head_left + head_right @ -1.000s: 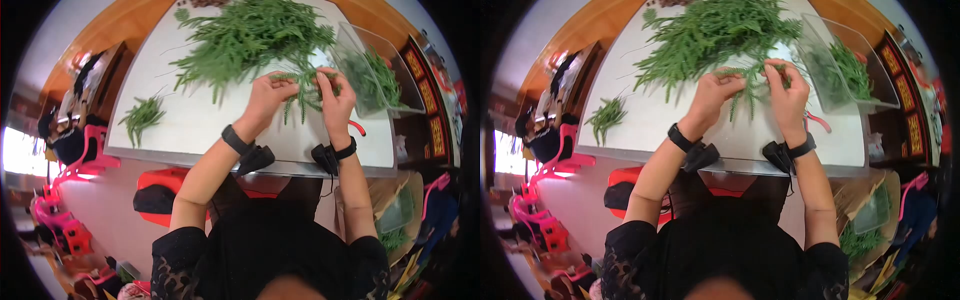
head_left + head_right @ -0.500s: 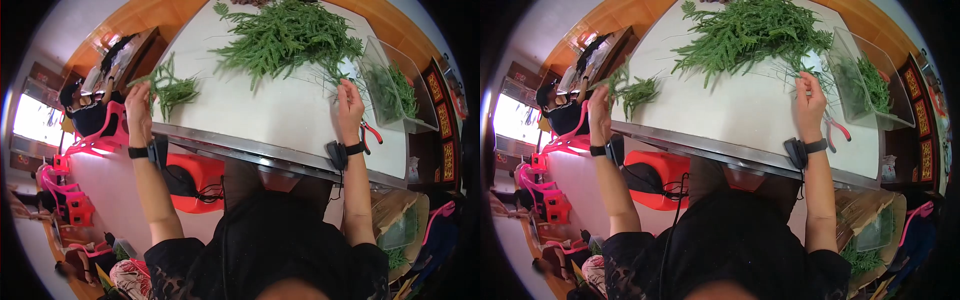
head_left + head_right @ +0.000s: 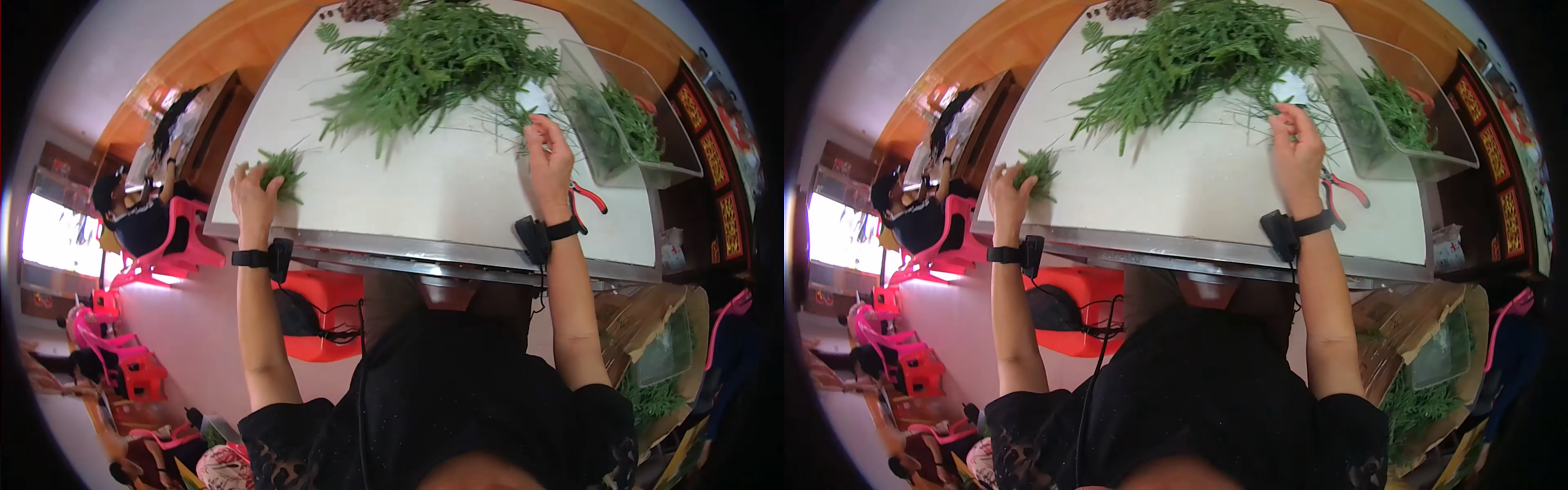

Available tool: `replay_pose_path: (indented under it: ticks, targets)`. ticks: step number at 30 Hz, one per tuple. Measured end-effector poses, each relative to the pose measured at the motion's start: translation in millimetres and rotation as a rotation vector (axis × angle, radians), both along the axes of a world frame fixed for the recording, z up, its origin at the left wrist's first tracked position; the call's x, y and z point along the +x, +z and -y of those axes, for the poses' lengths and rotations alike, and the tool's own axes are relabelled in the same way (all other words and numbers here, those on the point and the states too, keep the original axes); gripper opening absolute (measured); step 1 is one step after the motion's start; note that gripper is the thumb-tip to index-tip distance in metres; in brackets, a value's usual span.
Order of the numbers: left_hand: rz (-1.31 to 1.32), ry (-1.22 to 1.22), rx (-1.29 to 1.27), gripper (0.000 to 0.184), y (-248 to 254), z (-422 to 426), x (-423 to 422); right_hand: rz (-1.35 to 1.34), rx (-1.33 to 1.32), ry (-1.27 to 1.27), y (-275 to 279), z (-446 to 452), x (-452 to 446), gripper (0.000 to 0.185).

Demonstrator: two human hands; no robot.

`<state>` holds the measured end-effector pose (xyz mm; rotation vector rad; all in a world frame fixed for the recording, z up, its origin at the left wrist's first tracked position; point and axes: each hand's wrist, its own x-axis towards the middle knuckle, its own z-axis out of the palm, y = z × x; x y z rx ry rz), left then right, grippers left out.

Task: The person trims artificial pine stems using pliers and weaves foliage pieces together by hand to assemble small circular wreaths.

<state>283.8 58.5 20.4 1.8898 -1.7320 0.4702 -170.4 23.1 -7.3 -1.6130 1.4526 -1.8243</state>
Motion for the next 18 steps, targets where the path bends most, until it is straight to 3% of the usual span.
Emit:
replay_pose_path:
  ticks: [1, 6, 11, 13, 14, 17, 18]
  targets:
    - [0.011, 0.014, 0.119, 0.034, -6, 6, 5, -0.006, 0.001, -0.001, 2, -1, 1, 0.022]
    - [-0.068, 0.096, 0.243, 0.035, -15, 36, 22, 0.038, -0.027, -0.01, 3, -2, 3, 0.022]
    - [0.12, 0.174, 0.094, 0.037, 25, 14, -30, 0.103, -0.044, 0.009, 6, -2, 4, 0.015]
    - [0.304, 0.114, -0.202, 0.029, 41, 8, -58, 0.137, -0.051, 0.004, 7, -4, 4, 0.013]
    - [0.307, 0.103, -0.203, 0.029, 48, 10, -74, 0.155, 0.017, 0.04, 8, -6, 3, 0.012]
    - [0.137, -0.28, -0.304, 0.019, 61, 13, -120, 0.196, 0.156, 0.131, 7, -9, 2, 0.022]
    - [-0.1, -0.293, -0.173, 0.017, 60, 13, -141, 0.142, 0.146, 0.115, 5, -9, 2, 0.027]
